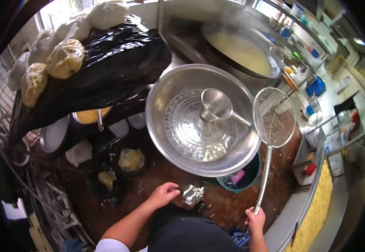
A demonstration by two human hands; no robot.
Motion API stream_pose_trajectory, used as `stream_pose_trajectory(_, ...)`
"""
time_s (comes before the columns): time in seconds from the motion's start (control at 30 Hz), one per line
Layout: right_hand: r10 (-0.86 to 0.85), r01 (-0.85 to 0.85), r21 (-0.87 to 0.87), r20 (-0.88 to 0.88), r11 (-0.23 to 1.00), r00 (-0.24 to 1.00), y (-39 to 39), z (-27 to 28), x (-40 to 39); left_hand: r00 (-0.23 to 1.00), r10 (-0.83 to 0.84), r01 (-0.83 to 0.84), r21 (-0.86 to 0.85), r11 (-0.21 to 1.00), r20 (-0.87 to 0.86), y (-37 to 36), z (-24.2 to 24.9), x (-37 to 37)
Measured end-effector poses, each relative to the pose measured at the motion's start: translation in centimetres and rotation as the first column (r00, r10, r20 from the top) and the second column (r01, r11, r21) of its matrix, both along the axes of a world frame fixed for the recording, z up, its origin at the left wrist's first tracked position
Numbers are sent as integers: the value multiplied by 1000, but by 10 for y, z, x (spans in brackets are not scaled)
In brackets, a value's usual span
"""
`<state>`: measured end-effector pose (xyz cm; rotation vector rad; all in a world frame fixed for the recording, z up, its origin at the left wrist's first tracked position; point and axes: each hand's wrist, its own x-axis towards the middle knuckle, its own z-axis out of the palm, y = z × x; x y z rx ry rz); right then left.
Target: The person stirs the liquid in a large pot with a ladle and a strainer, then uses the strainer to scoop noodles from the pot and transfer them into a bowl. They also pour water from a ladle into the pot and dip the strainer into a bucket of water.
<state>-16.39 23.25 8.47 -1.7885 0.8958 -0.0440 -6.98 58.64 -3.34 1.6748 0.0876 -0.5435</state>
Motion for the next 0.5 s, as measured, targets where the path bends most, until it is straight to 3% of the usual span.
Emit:
stream_pose_trajectory(0.1, -1, 1, 75, 0, 997, 1000, 1, 2, 6, 999, -15, 17, 36, 999, -41, -3, -5, -18)
stream_pose_trajectory(0.17, -30, 23, 84, 86, 996, 996, -7, -4, 2, 993, -37, 32, -41, 999, -113, -7, -2, -28)
stream_pose_trajectory(0.3, -7, 2, 68, 69, 998, 998, -26, 6, 1, 984, -123, 129, 41, 991, -128, -26, -7, -36)
stream_pose_trajectory(0.43, -5, -3, 73, 115, 997, 993, -69, -1, -3, 990, -131, 135, 84, 987, -59, -72, 13, -22)
stream_pose_trajectory(0.5, -15, 9, 49, 125, 999, 992, -100, -7, -6, 989, -127, 127, -1, 992, -76, -109, 0, -14)
